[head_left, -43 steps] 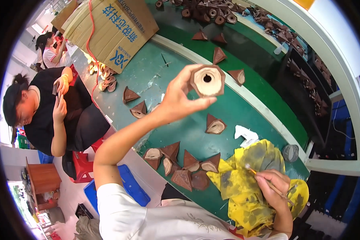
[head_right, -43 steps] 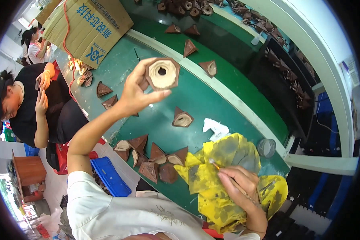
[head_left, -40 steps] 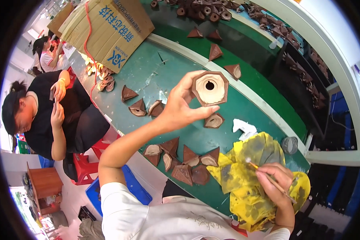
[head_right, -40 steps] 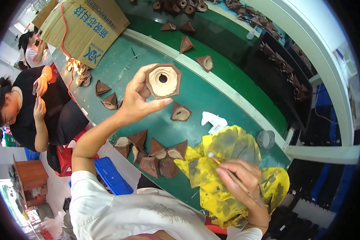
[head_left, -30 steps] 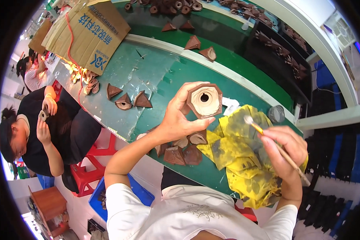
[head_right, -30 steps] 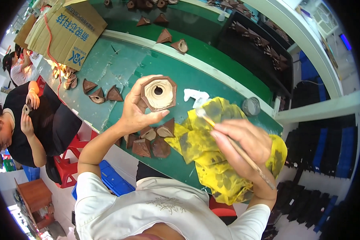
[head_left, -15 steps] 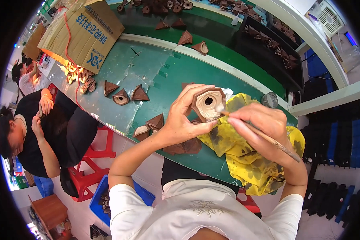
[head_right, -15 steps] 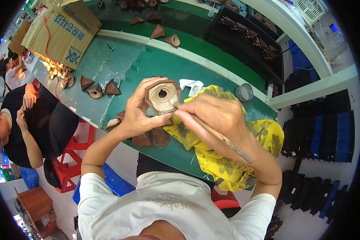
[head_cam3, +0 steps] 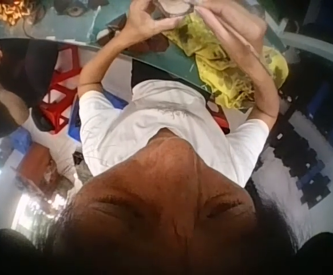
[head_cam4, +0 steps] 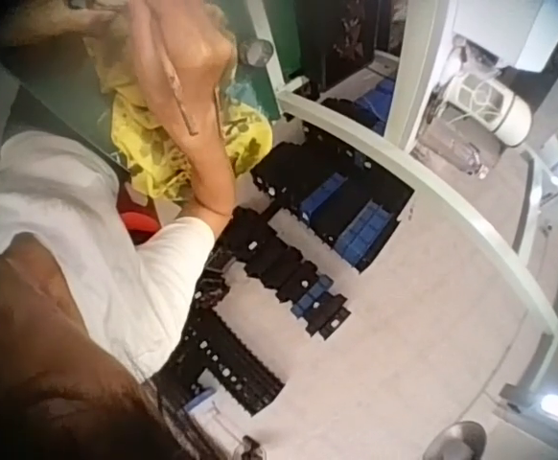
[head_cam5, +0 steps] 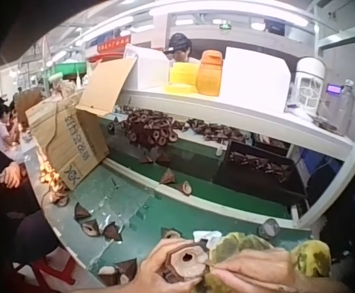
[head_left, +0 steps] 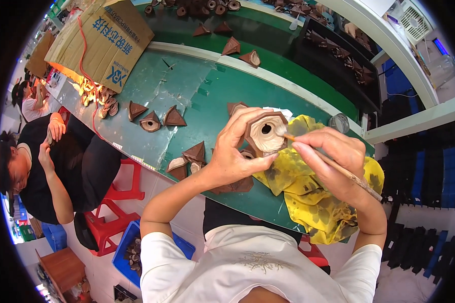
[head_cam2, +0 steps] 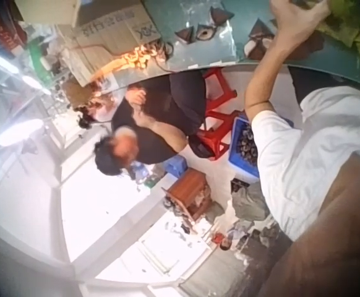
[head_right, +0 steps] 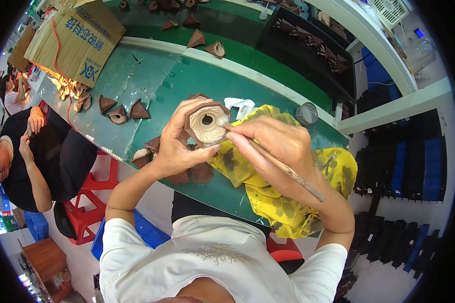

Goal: The person applies a liquid coating to the interior of small brown triangular components using a paint brush.

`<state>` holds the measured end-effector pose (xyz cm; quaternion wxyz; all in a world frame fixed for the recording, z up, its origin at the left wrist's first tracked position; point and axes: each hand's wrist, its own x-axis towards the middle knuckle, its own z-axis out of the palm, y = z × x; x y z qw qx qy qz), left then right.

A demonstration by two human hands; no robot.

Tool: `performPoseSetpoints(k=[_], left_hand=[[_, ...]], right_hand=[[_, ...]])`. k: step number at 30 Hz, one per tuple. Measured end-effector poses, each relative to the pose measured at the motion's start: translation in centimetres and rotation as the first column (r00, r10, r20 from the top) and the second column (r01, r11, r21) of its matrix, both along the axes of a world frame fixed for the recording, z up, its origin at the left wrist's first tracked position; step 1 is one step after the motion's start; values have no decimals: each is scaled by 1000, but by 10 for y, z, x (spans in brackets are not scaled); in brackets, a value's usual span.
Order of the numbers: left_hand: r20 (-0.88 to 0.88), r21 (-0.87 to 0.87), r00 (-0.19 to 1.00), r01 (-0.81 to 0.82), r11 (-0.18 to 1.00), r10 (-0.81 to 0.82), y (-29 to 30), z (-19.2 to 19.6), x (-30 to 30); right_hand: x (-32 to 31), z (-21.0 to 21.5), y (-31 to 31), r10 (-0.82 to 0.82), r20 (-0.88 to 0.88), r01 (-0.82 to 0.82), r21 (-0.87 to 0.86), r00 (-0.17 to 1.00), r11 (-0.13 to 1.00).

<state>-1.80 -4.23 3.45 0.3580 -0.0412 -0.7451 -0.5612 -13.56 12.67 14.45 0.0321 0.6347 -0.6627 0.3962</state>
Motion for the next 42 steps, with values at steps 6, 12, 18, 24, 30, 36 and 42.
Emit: performPoseSetpoints(k=[6, 12, 18, 24, 30, 36, 42], left_hand=[[29, 128, 999, 16, 992, -20, 2, -7, -1], [29, 139, 999, 12, 990, -16, 8, -7, -4], [24, 60, 1000, -9, 998, 8, 8, -6, -1], [45, 117, 999, -24, 993, 18, 11, -6, -2], [-7, 133, 1000, -8, 991, 9, 11, -9, -3], [24, -1, 998, -56, 998, 56, 11, -3, -3], [-3, 42, 997, -79, 996, 79, 11, -13, -5]], right_hand=[[1, 3, 6, -58, 116, 47, 95, 992, 994], [11, -11, -6, -112, 65, 116, -60, 992, 991], [17, -10, -6, 19, -9, -19, -79, 1000, 997], [18, -24, -8, -83, -71, 73, -134, 994, 988], [24, -22, -7, 33, -24, -35, -98, 999, 995], [18, -26, -12, -17, -91, 5, -139, 996, 990], [23, -24, -6, 29, -81, -36, -76, 996, 996]])
